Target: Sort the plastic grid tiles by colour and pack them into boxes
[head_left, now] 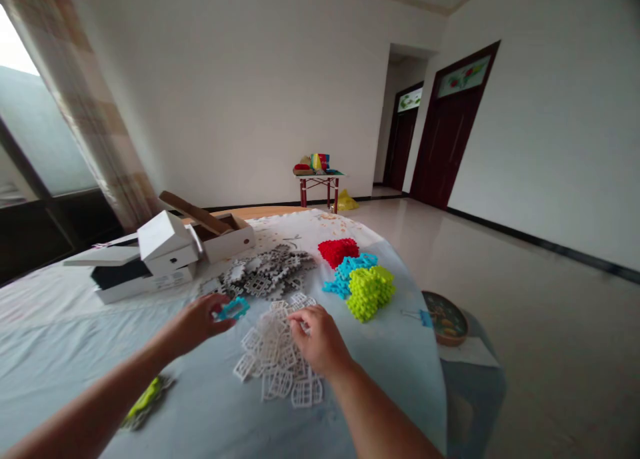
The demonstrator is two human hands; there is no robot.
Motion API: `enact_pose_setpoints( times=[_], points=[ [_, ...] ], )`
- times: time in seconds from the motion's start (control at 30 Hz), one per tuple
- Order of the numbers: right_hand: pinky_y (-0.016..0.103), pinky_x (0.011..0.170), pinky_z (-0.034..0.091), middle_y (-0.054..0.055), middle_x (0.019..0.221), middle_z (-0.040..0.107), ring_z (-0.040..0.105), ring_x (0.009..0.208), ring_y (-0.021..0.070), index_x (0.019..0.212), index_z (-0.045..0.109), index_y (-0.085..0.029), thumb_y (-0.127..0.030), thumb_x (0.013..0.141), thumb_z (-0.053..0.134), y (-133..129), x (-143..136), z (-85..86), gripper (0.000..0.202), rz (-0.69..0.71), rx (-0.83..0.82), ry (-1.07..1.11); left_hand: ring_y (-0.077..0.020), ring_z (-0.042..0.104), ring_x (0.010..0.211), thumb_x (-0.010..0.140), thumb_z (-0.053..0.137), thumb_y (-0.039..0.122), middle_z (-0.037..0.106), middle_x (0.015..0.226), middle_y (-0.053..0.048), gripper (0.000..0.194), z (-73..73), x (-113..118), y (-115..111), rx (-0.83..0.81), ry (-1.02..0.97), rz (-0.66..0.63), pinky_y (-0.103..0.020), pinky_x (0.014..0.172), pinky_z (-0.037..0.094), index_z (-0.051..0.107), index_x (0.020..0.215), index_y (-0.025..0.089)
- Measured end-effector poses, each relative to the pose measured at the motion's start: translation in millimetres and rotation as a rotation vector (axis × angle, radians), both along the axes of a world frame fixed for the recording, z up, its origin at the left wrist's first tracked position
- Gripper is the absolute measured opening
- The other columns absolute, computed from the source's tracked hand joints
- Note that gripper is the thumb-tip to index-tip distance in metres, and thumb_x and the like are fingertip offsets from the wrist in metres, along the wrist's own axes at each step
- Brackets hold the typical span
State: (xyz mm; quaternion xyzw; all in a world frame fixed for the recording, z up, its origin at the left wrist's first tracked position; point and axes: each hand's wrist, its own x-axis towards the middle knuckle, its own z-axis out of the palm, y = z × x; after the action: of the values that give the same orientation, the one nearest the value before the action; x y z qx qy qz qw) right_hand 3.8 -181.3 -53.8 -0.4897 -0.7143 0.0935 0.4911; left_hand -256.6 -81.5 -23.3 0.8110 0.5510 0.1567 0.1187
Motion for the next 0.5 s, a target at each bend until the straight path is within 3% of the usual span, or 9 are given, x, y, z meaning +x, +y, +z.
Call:
enact_pose_setpoints(
  times=[0.13, 0.23, 0.37, 0.5],
  points=[
    [0.028, 0.079, 0.044, 0.005, 0.085, 0.066, 0.057, 0.085, 0.0161, 0.089, 0.065, -0.017, -0.013, 0.079, 0.051, -0.5, -1.8, -1.7, 0.018, -0.001, -0.027, 0.006, -0.0215, 0.058, 0.070, 0.060, 0.061, 0.049, 0.065, 0.085, -0.009, 0.055, 34.1, 74.7, 4.9, 0.030, -0.160, -0.079, -0.032, 0.064, 0.045, 0.057, 0.104, 0.016],
    [0.030, 0.081, 0.044, 0.004, 0.086, 0.065, 0.056, 0.085, 0.0163, 0.090, 0.063, -0.018, -0.015, 0.079, 0.050, 0.7, -3.6, -6.8, 0.017, -0.036, -0.004, -0.010, -0.0199, 0.058, 0.071, 0.061, 0.062, 0.045, 0.065, 0.088, -0.009, 0.049, 50.3, 140.2, 13.1, 0.046, -0.167, -0.199, -0.031, 0.065, 0.045, 0.059, 0.102, 0.017],
    [0.031, 0.082, 0.044, 0.004, 0.082, 0.064, 0.056, 0.083, 0.0168, 0.087, 0.059, -0.018, -0.014, 0.079, 0.048, 5.7, -4.7, -15.1, 0.014, -0.093, 0.092, -0.036, -0.0204, 0.059, 0.077, 0.063, 0.063, 0.046, 0.065, 0.091, -0.010, 0.051, 55.7, 217.5, 33.1, 0.085, -0.199, -0.286, -0.031, 0.069, 0.045, 0.059, 0.103, 0.015],
    [0.031, 0.074, 0.047, 0.005, 0.077, 0.062, 0.056, 0.077, 0.0182, 0.080, 0.057, -0.018, -0.014, 0.077, 0.049, 10.4, -3.5, -19.5, 0.009, -0.162, 0.111, -0.054, -0.0231, 0.059, 0.084, 0.065, 0.063, 0.048, 0.064, 0.094, -0.012, 0.050, 56.9, 264.8, 47.6, 0.118, -0.225, -0.305, -0.031, 0.070, 0.043, 0.059, 0.101, 0.013]
  ],
)
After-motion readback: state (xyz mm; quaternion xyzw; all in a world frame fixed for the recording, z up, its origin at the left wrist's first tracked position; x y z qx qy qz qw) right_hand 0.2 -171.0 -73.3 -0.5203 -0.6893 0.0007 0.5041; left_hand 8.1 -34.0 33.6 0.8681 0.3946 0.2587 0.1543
